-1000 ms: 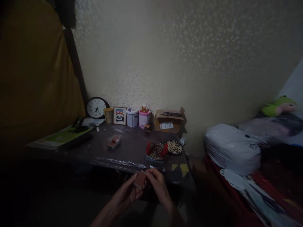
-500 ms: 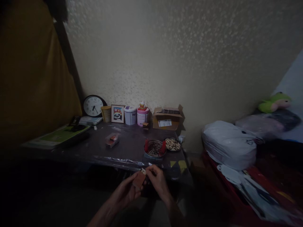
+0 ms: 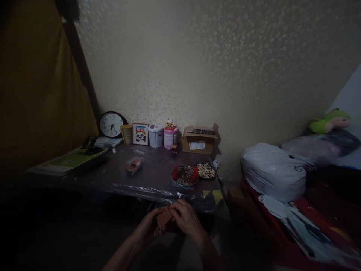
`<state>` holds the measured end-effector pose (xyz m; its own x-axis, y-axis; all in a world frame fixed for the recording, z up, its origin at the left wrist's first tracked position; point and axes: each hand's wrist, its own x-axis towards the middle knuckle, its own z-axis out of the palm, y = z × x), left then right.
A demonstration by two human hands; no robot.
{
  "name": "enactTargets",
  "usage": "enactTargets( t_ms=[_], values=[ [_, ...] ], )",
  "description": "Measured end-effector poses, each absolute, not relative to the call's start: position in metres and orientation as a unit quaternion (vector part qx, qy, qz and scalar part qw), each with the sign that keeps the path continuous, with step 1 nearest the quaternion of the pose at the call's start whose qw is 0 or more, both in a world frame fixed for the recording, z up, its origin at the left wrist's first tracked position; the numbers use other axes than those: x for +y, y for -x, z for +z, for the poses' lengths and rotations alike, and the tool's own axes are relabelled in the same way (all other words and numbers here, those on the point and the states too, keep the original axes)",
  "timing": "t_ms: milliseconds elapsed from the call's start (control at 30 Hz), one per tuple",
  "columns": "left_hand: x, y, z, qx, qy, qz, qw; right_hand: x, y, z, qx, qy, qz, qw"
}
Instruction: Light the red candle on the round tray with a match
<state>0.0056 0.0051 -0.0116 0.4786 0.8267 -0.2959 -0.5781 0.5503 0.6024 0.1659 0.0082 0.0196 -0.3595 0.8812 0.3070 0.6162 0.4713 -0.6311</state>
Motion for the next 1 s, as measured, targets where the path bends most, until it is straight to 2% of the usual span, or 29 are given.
enactTargets(
  t_ms=[200, 600, 1000],
  values=[
    [0.0057, -0.0059, -0.0138, 0.328, -0.241, 0.426, 0.808, 0.0068, -0.1671, 0.0250, -0.794, 0.471, 0.229, 0.310],
    [0.0060, -0.0036, -0.0086, 0.346, -0.214, 0.432, 0.805, 0.0075, -0.1713, 0.0227, -0.823, 0.447, 0.186, 0.298],
    [0.0047, -0.0061, -0.0122, 0.347, -0.258, 0.440, 0.787, 0.0085, -0.1691, 0.0225, -0.793, 0.443, 0.230, 0.350]
  ],
)
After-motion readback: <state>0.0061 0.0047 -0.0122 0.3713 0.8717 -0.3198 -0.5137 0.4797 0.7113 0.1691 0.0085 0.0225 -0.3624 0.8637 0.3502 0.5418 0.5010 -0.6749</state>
